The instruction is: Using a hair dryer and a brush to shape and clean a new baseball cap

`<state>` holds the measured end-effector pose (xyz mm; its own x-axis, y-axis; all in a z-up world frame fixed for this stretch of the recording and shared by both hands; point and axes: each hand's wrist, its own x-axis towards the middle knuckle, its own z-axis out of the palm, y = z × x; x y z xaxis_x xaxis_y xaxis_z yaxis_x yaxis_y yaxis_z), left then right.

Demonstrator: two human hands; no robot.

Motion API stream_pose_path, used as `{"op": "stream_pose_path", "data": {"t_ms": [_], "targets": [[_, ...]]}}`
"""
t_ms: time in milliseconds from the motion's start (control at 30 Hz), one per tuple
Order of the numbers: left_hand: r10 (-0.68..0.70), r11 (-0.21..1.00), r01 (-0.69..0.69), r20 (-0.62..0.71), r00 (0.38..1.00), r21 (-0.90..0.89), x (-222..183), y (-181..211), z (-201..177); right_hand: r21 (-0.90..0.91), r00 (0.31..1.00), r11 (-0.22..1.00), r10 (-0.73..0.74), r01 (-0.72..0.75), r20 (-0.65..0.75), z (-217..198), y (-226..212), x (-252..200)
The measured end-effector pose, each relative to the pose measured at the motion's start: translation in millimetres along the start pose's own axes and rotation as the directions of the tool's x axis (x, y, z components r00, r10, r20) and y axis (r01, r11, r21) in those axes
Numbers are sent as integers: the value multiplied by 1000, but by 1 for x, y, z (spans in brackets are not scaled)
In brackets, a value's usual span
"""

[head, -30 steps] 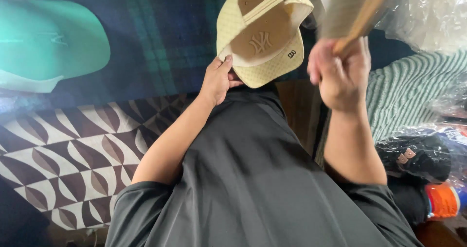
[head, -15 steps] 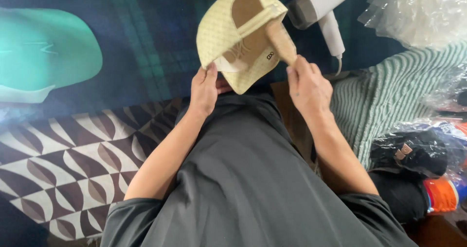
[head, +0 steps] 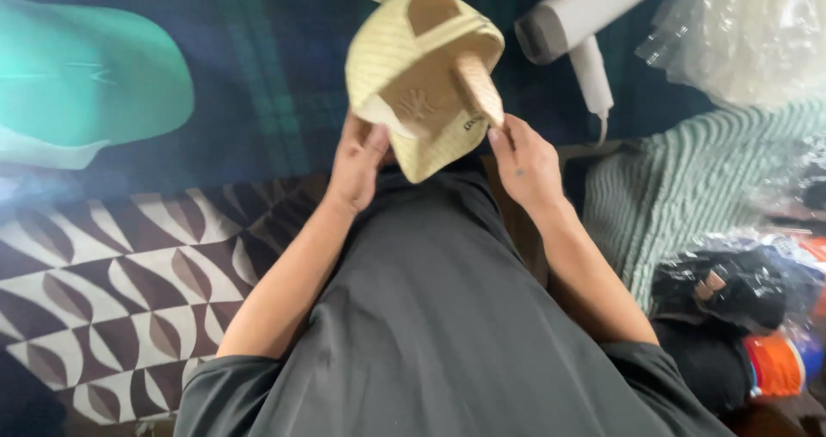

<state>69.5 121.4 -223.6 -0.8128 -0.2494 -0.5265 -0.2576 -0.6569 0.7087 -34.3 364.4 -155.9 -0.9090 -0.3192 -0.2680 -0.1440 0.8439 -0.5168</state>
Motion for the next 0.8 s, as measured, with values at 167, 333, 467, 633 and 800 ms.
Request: {"op": "stream_pose_path", "data": {"t_ms": [167, 333, 467, 633, 800], "targets": [[-198, 980, 198, 126, 972, 18, -5, -5, 14, 175, 994, 979, 108, -108, 11, -4, -18, -18], [-140, 971, 120, 86, 986, 209, 8, -1, 32, 231, 990, 972, 15, -48, 139, 24, -28, -37], [-92, 915, 144, -151, 984, 376, 0, 31, 42, 225, 984, 970, -123, 91, 131, 18, -18, -53], [-189, 916, 243, -189, 964, 319, -12, 90, 58, -524, 870, 747, -493, 408, -26, -39, -3, -29], [-230, 861, 250, -99, 968, 444, -12, 112, 69, -117, 815, 815, -577, 568, -59, -37, -36, -50]]}}
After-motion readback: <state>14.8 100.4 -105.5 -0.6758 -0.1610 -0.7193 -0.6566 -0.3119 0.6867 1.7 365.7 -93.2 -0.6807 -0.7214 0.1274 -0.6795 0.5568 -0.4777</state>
